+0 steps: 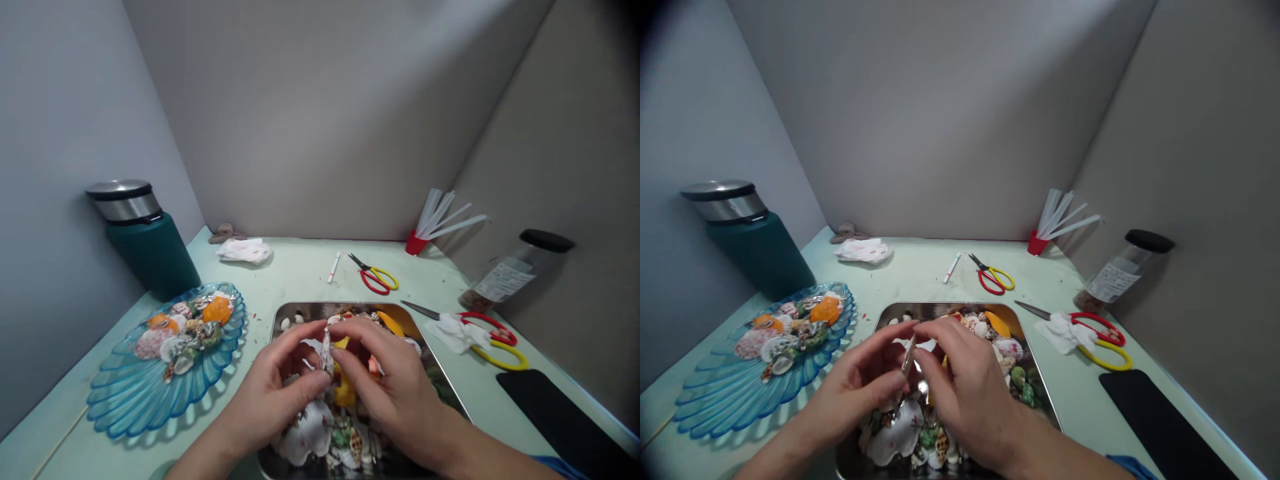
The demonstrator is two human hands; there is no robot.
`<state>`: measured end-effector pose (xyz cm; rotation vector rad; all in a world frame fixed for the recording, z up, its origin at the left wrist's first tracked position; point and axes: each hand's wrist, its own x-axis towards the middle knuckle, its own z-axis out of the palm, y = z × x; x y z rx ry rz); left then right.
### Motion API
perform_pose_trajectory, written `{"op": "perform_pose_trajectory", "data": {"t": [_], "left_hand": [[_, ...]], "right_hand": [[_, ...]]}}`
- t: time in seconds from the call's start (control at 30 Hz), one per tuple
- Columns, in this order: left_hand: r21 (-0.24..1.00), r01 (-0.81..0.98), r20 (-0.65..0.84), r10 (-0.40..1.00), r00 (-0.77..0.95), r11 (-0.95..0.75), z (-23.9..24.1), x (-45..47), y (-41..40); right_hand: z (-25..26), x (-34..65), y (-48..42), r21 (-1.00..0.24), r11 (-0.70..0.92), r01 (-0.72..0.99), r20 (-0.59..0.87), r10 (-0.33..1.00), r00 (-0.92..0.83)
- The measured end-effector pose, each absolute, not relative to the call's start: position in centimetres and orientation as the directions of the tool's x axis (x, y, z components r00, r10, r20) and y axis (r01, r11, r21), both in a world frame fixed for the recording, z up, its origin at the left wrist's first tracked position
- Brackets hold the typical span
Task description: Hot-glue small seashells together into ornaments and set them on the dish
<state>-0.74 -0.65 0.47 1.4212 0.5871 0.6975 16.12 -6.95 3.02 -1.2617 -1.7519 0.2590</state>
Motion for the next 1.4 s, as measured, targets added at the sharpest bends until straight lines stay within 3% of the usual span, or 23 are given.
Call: {"op": "perform_pose_trajectory", "data": {"t": [0.57,0.87,1.4], "left_hand": [[0.996,-0.059,0.084,0.774,0.628,-0.06,0.66,-0.44,-0.48],[0.991,-0.131,0.082,0.742,0.665,0.008,0.39,-0.41,-0.53],[0.991,-0.129,0.11,0.778,0.618,-0.037,0.38,-0.41,-0.39]], "right_hand": [[3.28,16.37,-7.0,-0.745,0.36,0.561,0.406,0.913,-0.046],[3.17,16.14,-7.06,-0.819,0.313,0.481,0.352,0.936,-0.011],[3.15,16.09,-7.03,-0.818,0.358,0.45,0.394,0.919,-0.013]]}}
